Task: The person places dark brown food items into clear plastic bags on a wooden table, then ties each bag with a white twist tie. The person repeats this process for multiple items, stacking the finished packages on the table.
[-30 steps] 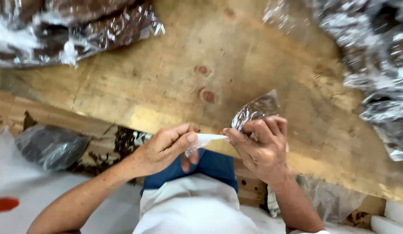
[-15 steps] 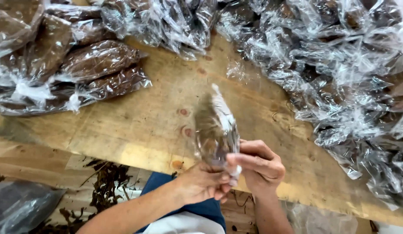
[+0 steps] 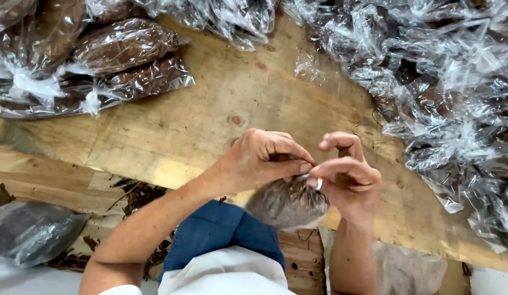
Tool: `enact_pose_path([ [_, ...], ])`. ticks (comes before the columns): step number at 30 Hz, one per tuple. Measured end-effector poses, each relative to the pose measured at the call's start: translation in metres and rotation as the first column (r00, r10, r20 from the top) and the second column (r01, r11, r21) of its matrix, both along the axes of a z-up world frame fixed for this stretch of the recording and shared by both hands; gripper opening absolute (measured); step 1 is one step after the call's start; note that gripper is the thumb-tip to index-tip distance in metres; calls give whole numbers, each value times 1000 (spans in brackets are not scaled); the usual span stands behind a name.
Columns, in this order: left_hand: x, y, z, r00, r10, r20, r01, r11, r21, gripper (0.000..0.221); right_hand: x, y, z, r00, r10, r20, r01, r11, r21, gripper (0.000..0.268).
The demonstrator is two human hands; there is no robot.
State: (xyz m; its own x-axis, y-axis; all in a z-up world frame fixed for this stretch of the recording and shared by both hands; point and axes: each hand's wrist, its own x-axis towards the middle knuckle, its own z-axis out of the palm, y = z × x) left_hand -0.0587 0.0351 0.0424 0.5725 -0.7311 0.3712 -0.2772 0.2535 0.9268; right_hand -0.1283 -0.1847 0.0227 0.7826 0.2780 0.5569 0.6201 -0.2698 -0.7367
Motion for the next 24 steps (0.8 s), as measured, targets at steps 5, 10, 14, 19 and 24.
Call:
enact_pose_path([
  [5, -13, -22, -11, 802, 541, 253, -513, 841, -172, 8, -1, 35, -26, 888, -323, -326, 452, 742, 496, 30],
  [10, -25, -29, -13, 619, 692, 371, -630, 720, -291, 16, 2, 36, -57, 859, -333, -389, 512, 560, 651, 20],
  [14, -35, -23, 6, 186, 608, 772, -772, 576, -268, 10, -2, 45, -66, 898, -214, -385, 441, 463, 769, 30],
  [19, -34, -18, 15, 151, 581, 800, -762, 584, -280, 11, 1, 71, -33, 894, -201, -400, 445, 494, 747, 15],
  [24, -34, -17, 14, 134, 555, 821, -739, 608, -291, 15, 1, 78, -28, 892, -214, -398, 451, 476, 755, 13],
])
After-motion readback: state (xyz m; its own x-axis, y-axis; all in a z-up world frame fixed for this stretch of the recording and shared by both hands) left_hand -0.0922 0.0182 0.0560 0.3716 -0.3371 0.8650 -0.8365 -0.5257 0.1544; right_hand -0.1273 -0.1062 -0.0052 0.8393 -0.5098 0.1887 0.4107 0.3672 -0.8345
